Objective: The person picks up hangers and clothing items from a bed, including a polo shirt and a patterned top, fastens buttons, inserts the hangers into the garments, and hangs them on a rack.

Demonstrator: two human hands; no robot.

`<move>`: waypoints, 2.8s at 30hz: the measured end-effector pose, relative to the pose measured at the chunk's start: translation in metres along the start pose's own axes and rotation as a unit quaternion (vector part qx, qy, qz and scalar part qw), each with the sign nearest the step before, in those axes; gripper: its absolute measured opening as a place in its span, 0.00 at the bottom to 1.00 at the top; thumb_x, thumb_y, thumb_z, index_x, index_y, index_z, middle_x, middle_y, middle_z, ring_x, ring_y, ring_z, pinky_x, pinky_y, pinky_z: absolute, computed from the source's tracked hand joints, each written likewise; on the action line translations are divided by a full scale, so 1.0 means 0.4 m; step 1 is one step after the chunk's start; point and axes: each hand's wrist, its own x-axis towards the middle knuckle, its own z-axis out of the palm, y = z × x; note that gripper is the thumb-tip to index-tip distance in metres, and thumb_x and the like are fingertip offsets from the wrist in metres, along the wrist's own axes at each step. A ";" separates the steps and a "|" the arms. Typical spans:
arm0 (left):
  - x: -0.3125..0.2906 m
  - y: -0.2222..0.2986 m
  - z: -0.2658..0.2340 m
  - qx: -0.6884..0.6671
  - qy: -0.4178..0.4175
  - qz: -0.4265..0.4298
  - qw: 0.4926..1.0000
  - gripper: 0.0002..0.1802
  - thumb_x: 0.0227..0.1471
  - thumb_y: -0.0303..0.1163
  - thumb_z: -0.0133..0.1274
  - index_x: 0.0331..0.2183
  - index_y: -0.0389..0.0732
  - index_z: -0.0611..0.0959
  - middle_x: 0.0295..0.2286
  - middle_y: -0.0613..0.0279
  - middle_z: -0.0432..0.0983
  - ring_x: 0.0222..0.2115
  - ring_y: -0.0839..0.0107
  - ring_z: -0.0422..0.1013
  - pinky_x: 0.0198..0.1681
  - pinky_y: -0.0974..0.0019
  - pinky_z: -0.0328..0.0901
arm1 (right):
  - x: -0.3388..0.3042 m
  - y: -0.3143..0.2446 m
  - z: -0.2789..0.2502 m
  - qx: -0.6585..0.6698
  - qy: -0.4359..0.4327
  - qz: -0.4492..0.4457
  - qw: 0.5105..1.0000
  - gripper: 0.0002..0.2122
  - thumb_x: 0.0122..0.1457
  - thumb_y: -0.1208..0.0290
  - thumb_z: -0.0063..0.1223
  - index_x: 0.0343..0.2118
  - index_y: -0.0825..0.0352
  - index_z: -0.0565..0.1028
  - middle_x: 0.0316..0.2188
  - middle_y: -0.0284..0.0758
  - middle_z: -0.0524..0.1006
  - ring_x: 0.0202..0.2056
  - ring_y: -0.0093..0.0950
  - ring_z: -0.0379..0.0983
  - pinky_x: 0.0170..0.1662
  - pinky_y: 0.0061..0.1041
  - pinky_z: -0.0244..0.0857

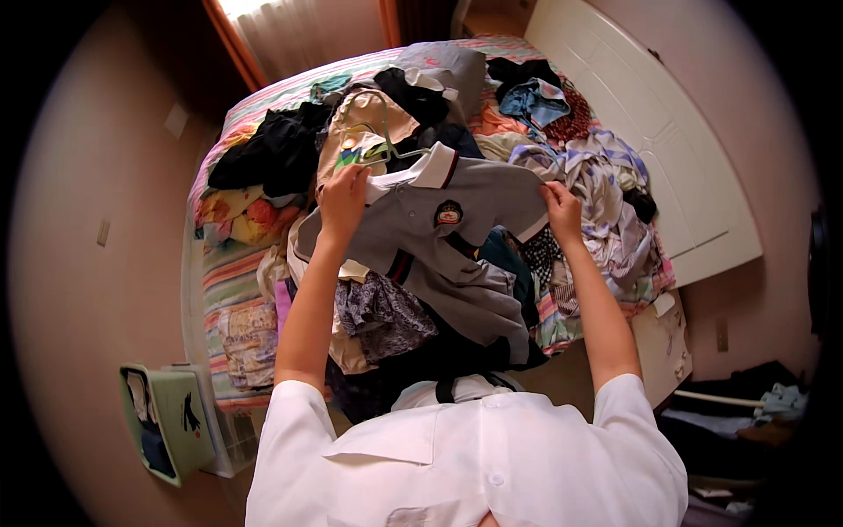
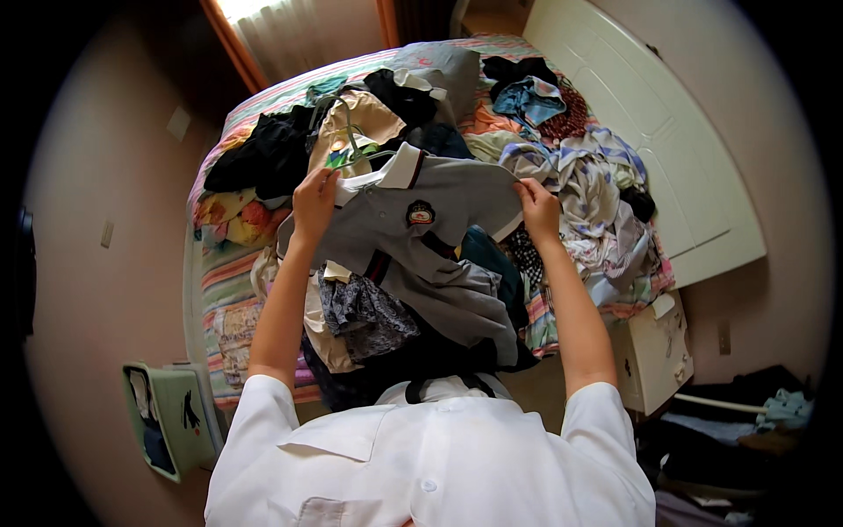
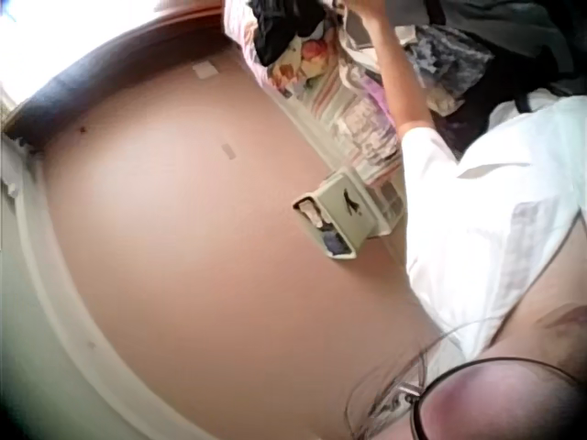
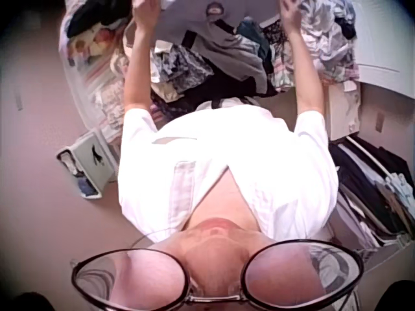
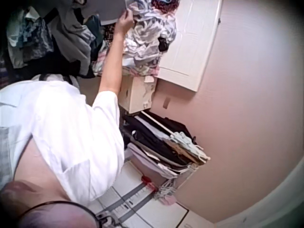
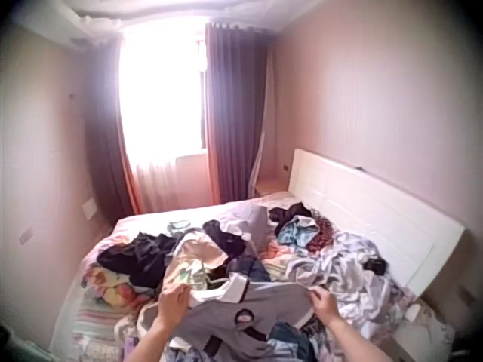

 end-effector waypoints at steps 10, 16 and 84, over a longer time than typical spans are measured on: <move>0.033 0.248 0.077 -0.153 -0.082 0.247 0.953 0.04 0.46 0.26 0.52 0.29 0.39 0.77 0.24 0.61 0.70 0.23 0.61 0.69 0.26 0.64 0.64 | -0.152 -0.092 -0.259 -0.076 0.042 -0.129 0.988 0.20 0.50 0.65 0.55 0.47 0.64 0.68 0.42 0.39 0.73 0.41 0.31 0.71 0.44 0.25 0.63; -0.049 0.536 0.231 -0.266 -0.148 0.385 0.871 0.06 0.43 0.27 0.55 0.29 0.41 0.78 0.24 0.61 0.68 0.23 0.61 0.69 0.26 0.64 0.64 | -0.288 -0.222 -0.449 0.056 -0.193 0.114 0.973 0.23 0.53 0.64 0.55 0.50 0.66 0.66 0.42 0.35 0.71 0.43 0.23 0.68 0.46 0.22 0.60; -2.604 3.173 0.737 -0.584 -0.596 0.201 0.514 0.50 0.35 0.29 0.62 0.56 0.38 0.51 0.54 0.47 0.52 0.53 0.58 0.54 0.54 0.59 0.54 | -2.586 0.142 -2.747 0.247 0.375 0.262 0.854 0.16 0.54 0.73 0.51 0.46 0.70 0.68 0.39 0.31 0.73 0.42 0.18 0.66 0.46 0.18 0.58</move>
